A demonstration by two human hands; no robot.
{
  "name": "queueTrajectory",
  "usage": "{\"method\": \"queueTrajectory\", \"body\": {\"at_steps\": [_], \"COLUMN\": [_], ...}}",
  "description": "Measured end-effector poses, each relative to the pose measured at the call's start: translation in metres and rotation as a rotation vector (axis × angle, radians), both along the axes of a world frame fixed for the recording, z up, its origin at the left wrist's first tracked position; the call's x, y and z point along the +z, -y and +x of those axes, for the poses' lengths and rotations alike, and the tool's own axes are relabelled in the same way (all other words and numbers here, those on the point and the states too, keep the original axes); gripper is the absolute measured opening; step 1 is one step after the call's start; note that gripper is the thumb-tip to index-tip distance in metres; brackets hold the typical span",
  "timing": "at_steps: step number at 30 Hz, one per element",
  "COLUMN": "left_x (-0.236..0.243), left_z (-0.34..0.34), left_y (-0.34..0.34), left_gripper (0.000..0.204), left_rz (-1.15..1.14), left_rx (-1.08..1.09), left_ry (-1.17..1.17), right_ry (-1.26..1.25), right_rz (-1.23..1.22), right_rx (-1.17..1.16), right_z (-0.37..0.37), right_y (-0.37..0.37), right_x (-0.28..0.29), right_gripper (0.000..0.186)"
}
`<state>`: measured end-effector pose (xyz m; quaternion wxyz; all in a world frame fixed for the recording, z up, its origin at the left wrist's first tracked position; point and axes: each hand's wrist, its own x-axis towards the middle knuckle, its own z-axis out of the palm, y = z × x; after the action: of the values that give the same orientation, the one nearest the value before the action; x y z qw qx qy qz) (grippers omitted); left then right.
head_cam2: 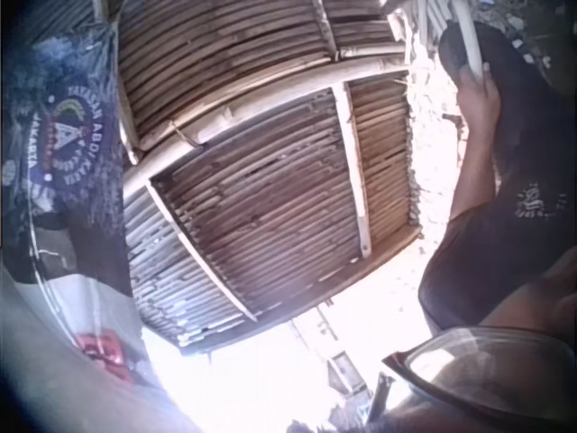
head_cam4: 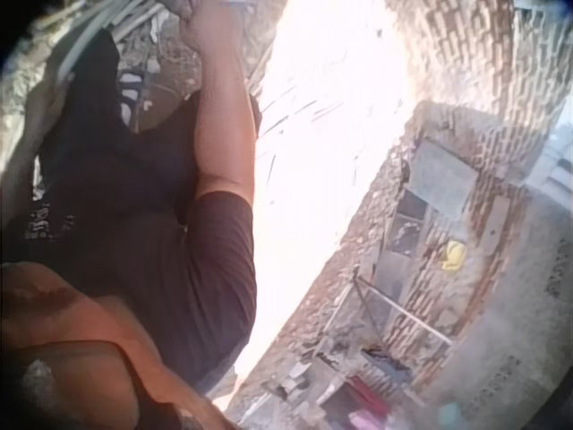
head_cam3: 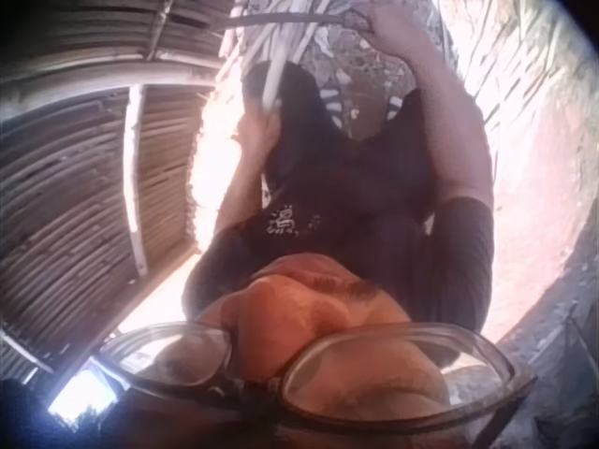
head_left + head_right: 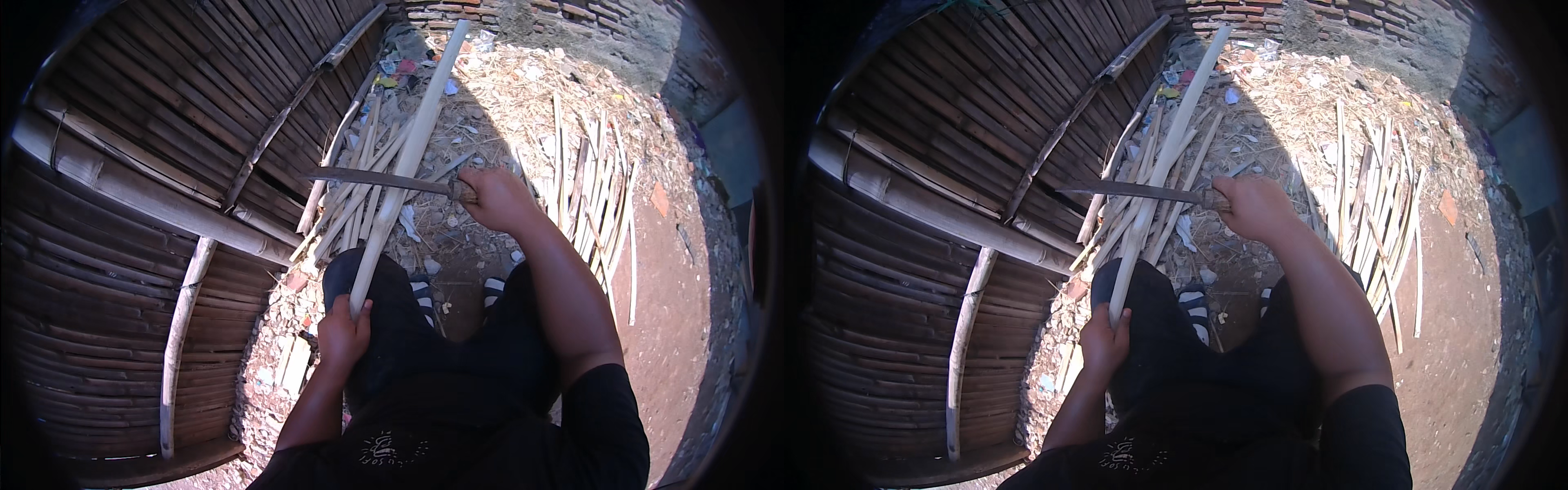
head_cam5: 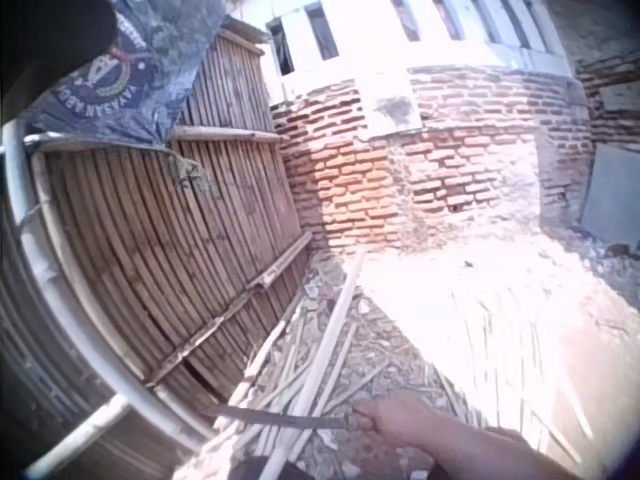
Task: The person shaves a piece of bamboo using a knife, removing thin strips of wood while sitting down.
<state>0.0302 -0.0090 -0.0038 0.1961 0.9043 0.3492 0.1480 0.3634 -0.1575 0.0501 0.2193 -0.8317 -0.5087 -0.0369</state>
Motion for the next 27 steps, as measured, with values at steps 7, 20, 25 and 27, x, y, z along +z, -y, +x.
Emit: {"method": "queueTrajectory", "body": {"at_steps": [7, 20, 25, 27], "left_x": [0.013, 0.016, 0.015, 0.015], "left_z": [0.004, -0.001, -0.001, -0.002], "left_y": [0.0, -0.021, -0.019, -0.018], "left_gripper": [0.04, 0.038, 0.037, 0.037], "left_rz": [-0.031, -0.164, -0.135, -0.122], "left_rx": [-0.005, -0.08, -0.083, -0.073], "left_ry": [-0.064, -0.111, -0.073, -0.076], "right_ry": [-0.041, -0.1, -0.038, 0.047], "right_rz": [-0.117, -0.01, -0.222, -0.252], "right_rx": [0.073, -0.049, 0.191, 0.343], "right_z": [-0.012, 0.019, -0.019, -0.03], "right_y": [0.001, -0.008, -0.021, -0.03], "right_x": [0.004, -0.018, -0.013, -0.015], "right_gripper": [0.028, 0.031, 0.033, 0.033]}}
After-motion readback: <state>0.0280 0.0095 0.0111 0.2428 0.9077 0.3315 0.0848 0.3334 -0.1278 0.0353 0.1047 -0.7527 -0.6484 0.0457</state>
